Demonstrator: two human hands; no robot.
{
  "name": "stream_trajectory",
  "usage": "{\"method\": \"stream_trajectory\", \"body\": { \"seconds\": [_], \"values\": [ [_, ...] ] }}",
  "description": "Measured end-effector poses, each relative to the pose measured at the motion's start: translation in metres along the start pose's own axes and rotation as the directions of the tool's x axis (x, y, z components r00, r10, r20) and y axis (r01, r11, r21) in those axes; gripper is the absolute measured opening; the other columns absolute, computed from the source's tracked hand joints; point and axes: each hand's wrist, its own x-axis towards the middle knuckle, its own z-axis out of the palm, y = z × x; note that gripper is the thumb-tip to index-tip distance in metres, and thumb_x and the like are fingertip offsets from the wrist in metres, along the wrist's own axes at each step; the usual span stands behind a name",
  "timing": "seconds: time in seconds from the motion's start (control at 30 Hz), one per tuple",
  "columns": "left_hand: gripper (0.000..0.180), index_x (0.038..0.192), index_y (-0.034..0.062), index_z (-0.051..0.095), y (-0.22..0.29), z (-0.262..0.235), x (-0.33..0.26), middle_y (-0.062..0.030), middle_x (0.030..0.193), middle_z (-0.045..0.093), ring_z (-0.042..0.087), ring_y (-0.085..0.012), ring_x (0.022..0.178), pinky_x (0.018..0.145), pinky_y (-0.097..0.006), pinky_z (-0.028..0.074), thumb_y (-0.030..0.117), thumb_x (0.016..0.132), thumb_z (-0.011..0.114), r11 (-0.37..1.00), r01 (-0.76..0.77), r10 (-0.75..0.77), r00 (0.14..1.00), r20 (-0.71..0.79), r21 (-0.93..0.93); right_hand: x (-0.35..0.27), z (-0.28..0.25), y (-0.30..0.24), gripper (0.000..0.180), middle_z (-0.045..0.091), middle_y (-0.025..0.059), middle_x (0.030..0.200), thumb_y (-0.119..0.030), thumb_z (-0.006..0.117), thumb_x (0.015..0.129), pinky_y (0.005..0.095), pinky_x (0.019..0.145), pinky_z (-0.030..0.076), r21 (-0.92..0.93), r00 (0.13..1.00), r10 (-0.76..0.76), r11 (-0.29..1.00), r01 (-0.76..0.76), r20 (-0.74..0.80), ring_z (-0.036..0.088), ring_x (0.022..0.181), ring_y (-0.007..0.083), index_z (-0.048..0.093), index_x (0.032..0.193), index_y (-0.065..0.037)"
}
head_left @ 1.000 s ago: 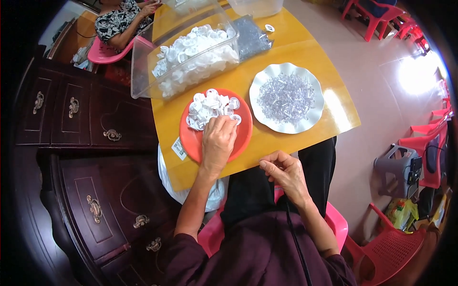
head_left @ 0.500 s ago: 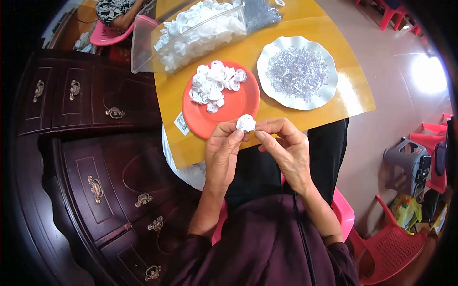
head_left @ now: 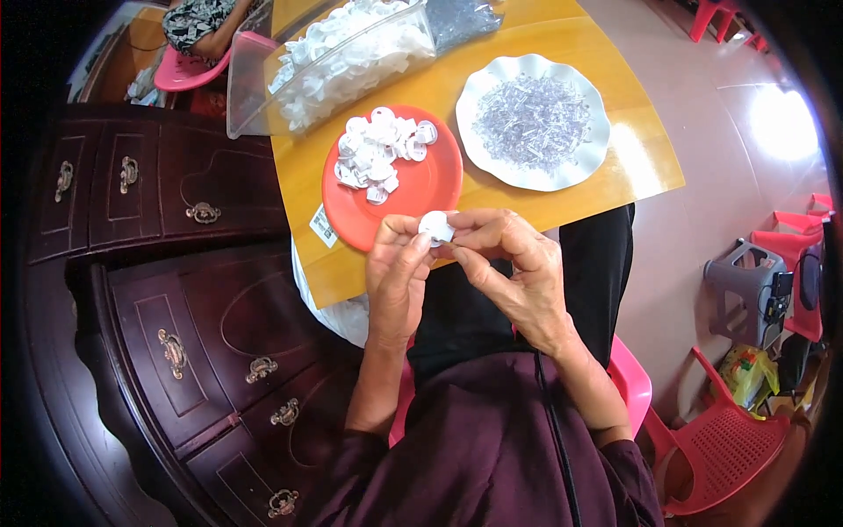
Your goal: The person inserts small metal components into circular white plastic holders by hand as part of an assembly process.
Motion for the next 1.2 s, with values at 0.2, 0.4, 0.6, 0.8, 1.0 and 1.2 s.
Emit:
{"method": "stream_trajectory", "body": {
  "seconds": [0.2, 0.4, 0.6, 0.8, 1.0, 1.2],
  "values": [
    [0.029, 0.126, 0.0018, 0.053, -0.002, 0.003, 0.001, -0.0185, 0.122, 0.062, 0.061, -0.0149, 0.095, 0.081, -0.029, 0.05, 0.014, 0.1, 0.052, 0.997, -0.006, 0.007, 1.0, -0.016, 0.078, -0.002, 0.001, -0.001, 0.01, 0.069, 0.0135, 0.106, -0.001, 0.069, 0.085, 0.0272, 0.07, 0.059, 0.177, 0.992, 0.12, 0.978, -0.11, -0.049, 0.07, 0.085, 0.0165, 0.064, 0.094, 0.001],
    [0.034, 0.129, 0.0016, 0.055, -0.006, -0.001, 0.002, -0.0171, 0.117, 0.064, 0.059, -0.0132, 0.088, 0.075, -0.027, 0.048, 0.021, 0.102, 0.051, 0.999, -0.007, 0.005, 0.999, 0.052, 0.049, -0.002, -0.002, -0.004, 0.01, 0.069, 0.0113, 0.098, -0.004, 0.069, 0.084, 0.0277, 0.067, 0.058, 0.095, 0.992, 0.117, 0.989, -0.113, -0.039, 0.069, 0.084, 0.0171, 0.063, 0.092, 0.0],
    [0.035, 0.129, 0.0009, 0.056, -0.004, 0.001, 0.002, -0.0156, 0.115, 0.065, 0.058, -0.0125, 0.087, 0.074, -0.027, 0.047, 0.023, 0.102, 0.051, 0.996, -0.026, 0.02, 0.997, 0.076, 0.084, -0.001, -0.004, -0.007, 0.011, 0.069, 0.0104, 0.095, -0.004, 0.07, 0.083, 0.0284, 0.065, 0.057, 0.022, 0.996, 0.081, 0.997, -0.08, -0.043, 0.068, 0.084, 0.0184, 0.063, 0.091, -0.001],
    [0.034, 0.128, 0.0008, 0.057, -0.002, 0.003, 0.002, -0.0144, 0.115, 0.065, 0.057, -0.0118, 0.088, 0.075, -0.026, 0.046, 0.022, 0.102, 0.053, 0.995, -0.028, 0.02, 0.997, 0.08, 0.1, 0.0, -0.005, -0.012, 0.009, 0.069, 0.0104, 0.095, -0.003, 0.07, 0.083, 0.0279, 0.065, 0.057, 0.012, 0.993, 0.108, 0.994, -0.108, -0.038, 0.068, 0.084, 0.0178, 0.064, 0.089, 0.0],
    [0.032, 0.126, 0.0004, 0.059, 0.002, 0.003, 0.004, -0.0121, 0.114, 0.064, 0.057, -0.0115, 0.089, 0.075, -0.025, 0.046, 0.02, 0.1, 0.055, 0.983, -0.077, 0.056, 0.99, 0.128, 0.168, -0.001, -0.009, -0.017, 0.009, 0.069, 0.0096, 0.096, -0.002, 0.069, 0.083, 0.0266, 0.063, 0.056, 0.042, 0.986, 0.166, 0.985, -0.165, -0.012, 0.068, 0.084, 0.0166, 0.064, 0.091, -0.001],
    [0.031, 0.123, -0.0017, 0.061, 0.002, 0.004, 0.006, -0.0095, 0.112, 0.062, 0.058, -0.0125, 0.09, 0.073, -0.024, 0.047, 0.014, 0.096, 0.061, 0.969, -0.099, 0.064, 0.986, 0.155, 0.227, -0.003, -0.014, -0.015, 0.009, 0.07, 0.0081, 0.094, -0.002, 0.069, 0.085, 0.0269, 0.064, 0.055, -0.011, 0.989, 0.149, 0.989, -0.149, -0.01, 0.068, 0.084, 0.0161, 0.064, 0.092, -0.001]
  ]
}}
